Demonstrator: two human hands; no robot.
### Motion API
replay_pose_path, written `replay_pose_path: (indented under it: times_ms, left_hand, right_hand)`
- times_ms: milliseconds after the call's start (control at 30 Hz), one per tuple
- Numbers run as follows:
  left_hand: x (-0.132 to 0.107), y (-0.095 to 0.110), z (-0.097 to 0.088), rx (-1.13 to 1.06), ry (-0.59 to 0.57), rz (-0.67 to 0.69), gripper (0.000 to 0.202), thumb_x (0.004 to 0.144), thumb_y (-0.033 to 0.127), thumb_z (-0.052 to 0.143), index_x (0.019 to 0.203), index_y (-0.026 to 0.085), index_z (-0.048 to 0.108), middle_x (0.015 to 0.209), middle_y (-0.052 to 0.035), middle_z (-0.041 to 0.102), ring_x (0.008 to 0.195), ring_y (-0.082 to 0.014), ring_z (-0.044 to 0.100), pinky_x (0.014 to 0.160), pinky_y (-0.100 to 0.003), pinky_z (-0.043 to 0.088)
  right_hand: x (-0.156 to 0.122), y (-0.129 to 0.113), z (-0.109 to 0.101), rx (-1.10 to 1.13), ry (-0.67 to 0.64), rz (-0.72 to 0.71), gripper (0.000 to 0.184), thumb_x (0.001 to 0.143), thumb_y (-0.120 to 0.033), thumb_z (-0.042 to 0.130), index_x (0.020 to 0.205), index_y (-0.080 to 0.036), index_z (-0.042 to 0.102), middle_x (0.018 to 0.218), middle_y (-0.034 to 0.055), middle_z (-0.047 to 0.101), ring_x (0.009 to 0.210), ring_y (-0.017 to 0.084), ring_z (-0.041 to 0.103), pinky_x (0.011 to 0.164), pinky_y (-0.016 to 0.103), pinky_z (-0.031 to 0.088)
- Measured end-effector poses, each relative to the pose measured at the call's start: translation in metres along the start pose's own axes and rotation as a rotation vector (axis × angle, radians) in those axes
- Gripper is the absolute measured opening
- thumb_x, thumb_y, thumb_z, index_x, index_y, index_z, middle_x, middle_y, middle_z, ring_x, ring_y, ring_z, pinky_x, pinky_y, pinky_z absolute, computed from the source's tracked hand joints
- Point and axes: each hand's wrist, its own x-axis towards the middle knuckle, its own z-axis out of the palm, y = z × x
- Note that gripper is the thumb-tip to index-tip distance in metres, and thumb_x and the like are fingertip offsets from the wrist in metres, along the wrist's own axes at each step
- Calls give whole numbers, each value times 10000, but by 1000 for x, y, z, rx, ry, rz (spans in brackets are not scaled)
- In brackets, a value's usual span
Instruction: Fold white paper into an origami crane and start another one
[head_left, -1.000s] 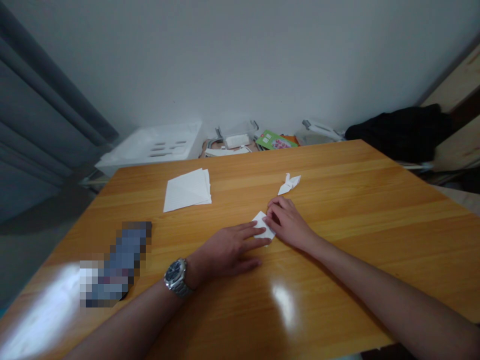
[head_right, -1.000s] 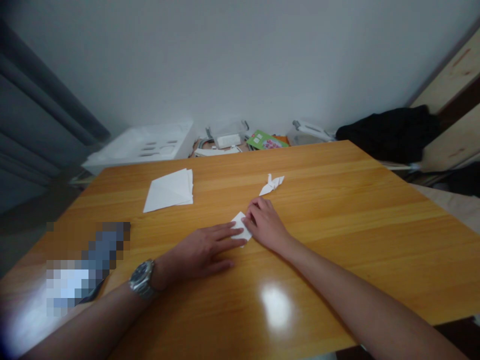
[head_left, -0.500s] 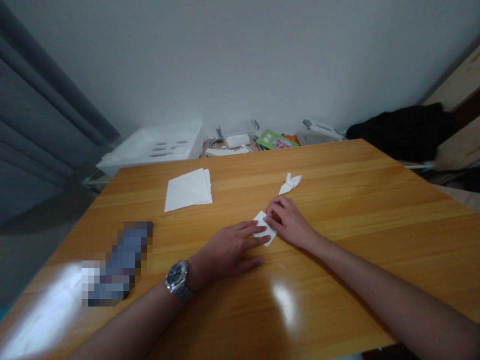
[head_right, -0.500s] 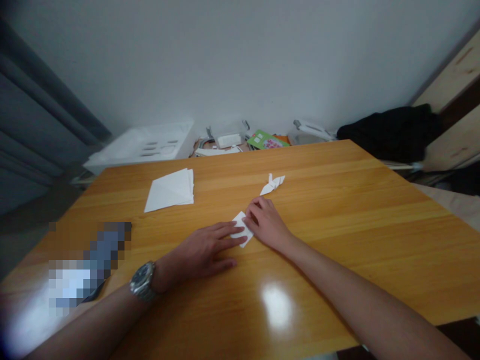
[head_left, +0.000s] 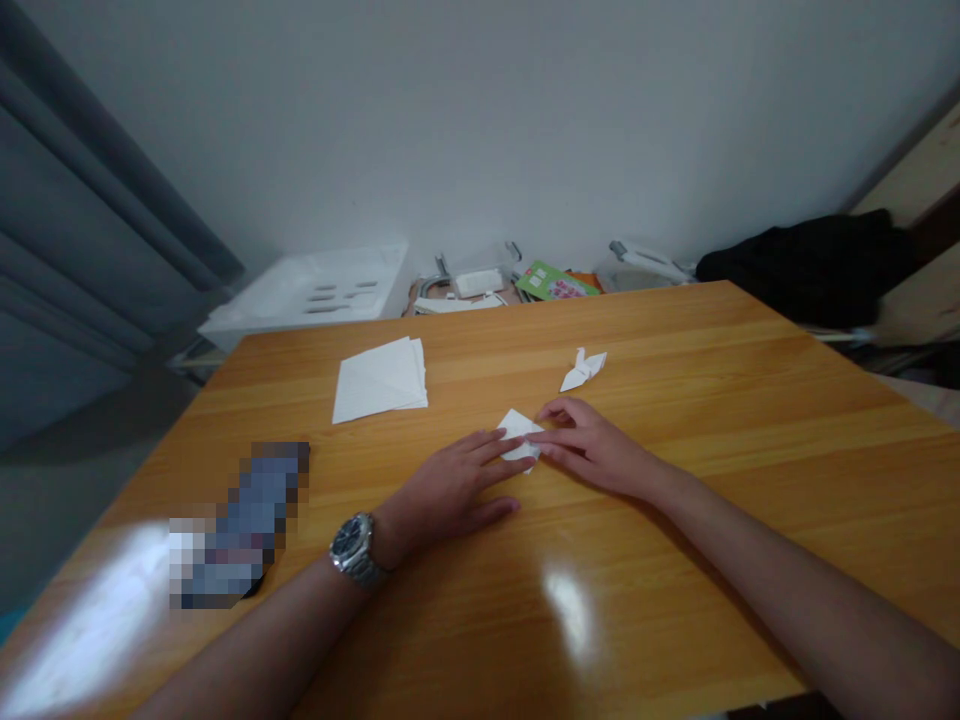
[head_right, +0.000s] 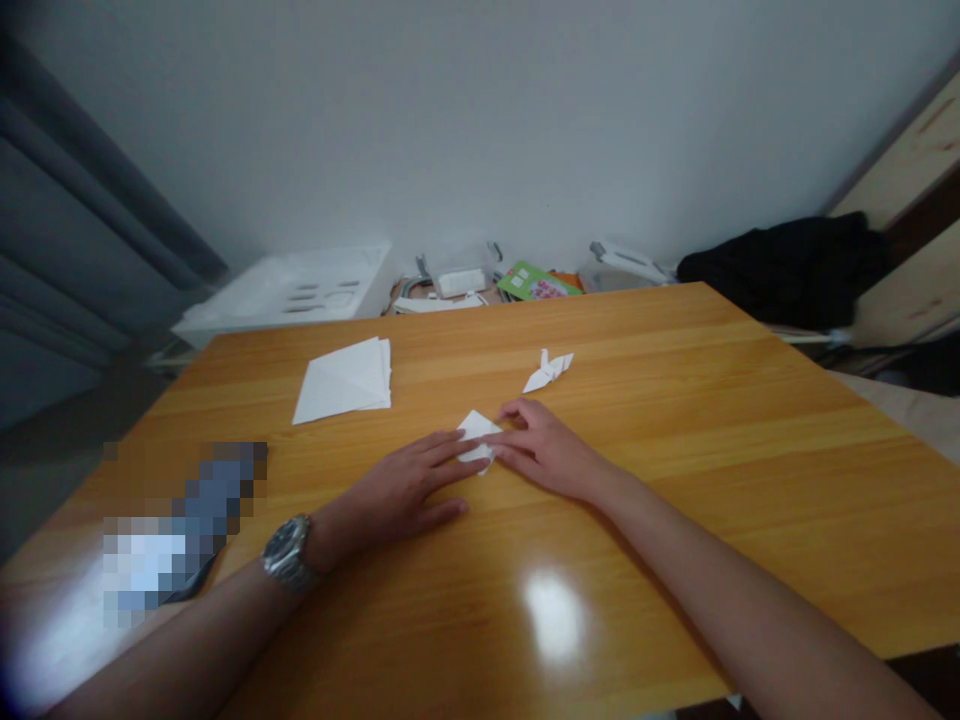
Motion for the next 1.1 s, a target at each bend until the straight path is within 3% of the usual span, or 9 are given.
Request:
replay_pose_path:
  times_ms: [133,333,500,733,1100]
  left_hand:
    - [-1,-1,-1,-12,-5,8,490,993,462,508,1452,291,494,1584,-54,391,1468,-280,348,1202,-481,334]
    - [-2,-1,0,-12,14,-31,483,986,467,520,1443,310,515,1570,-90,404,1429,-289,413,1165,-469,388]
    - [-3,-1,1,-19,20,-19,488,981,465,532,1441,303,519,1567,-88,412,1443,-285,393,1177,-471,372]
    - [-2,0,0,-22,17,-30,490,982,489,521,1441,317,518,1565,-85,417,1447,-278,389,1181,-469,367]
    - [-3,-1,1,-16,30,-9,489,979,476,532,1441,317,512,1569,-70,415,1444,-279,391,1187,-478,355]
  right_hand:
    - [-1,3,-5,-53,-97,-42,361,993,-313,548,1343,-339,634,1250,112,569,1163,259,535,997,471,476]
    - [-1,0,-12,-125,-202,-90,329,1002,-338,527,1289,-291,681,1292,124,567,1194,266,527,1016,469,472]
    - [-1,2,-9,-188,-200,-58,336,1013,-352,506,1301,-304,671,1295,114,582,1217,267,518,1039,475,464]
    - [-2,9,-4,-281,-87,28,360,1013,-334,506,1352,-380,619,1352,98,568,1256,283,505,1037,515,468]
    - [0,5,2,-365,-94,31,361,1024,-318,481,1353,-285,627,1345,98,616,1199,286,544,1001,507,484]
